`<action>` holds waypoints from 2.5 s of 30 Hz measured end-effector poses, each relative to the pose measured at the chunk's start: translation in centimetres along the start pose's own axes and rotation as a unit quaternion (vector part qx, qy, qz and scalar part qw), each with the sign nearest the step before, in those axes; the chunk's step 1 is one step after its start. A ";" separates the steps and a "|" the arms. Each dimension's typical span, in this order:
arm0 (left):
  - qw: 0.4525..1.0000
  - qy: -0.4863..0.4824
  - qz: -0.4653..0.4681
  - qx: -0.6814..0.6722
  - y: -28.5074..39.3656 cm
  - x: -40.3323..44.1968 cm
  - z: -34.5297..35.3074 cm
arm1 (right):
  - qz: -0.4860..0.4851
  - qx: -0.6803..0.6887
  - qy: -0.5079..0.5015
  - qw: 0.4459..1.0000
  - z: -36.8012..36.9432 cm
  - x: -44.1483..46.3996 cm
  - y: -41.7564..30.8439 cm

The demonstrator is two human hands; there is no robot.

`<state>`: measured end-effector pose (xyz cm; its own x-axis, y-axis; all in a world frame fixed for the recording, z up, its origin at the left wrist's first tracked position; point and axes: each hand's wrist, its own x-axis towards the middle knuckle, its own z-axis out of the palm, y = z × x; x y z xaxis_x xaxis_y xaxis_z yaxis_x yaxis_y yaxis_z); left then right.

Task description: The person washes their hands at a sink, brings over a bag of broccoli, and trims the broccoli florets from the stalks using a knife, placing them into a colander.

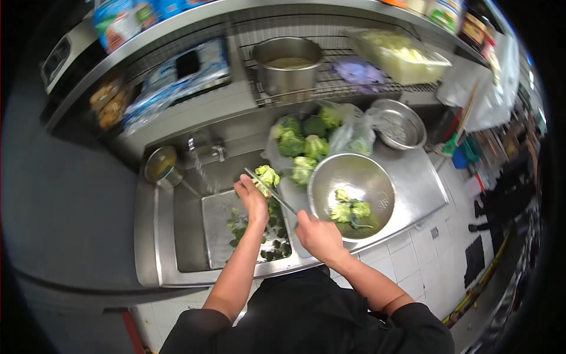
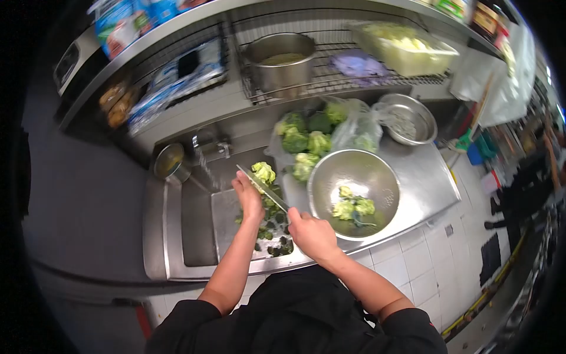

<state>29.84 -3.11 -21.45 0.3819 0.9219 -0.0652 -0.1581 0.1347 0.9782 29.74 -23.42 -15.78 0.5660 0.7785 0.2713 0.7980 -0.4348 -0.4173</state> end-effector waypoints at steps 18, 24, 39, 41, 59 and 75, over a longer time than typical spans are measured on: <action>0.935 -0.248 -0.158 -0.197 -3.0 -6.8 8.8 | 0.150 0.081 0.126 0.977 -3.3 -3.0 13.3; 0.939 -0.240 -0.133 -0.207 -1.7 -3.6 -0.5 | 0.110 0.224 0.050 0.967 -3.0 -1.1 8.9; 0.961 -0.158 0.089 -0.209 5.4 -2.3 -9.1 | -0.047 0.146 0.019 0.988 2.2 7.1 -7.4; 0.969 -0.164 0.091 -0.159 5.9 -1.5 -10.5 | -0.034 0.125 -0.001 0.992 2.9 7.7 -8.7; 0.963 -0.221 0.046 -0.144 6.4 3.7 -18.6 | 0.108 0.308 0.015 0.945 9.9 12.0 -14.8; 0.935 -0.328 -0.070 -0.115 9.1 5.4 -21.3 | 0.011 0.304 -0.006 0.953 3.8 9.6 -13.4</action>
<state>11.08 10.84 -17.08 0.8776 0.4789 0.0199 -0.2285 0.3816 0.8956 23.70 -8.45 -10.86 0.5754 0.7791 0.2490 0.5173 -0.1108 -0.8486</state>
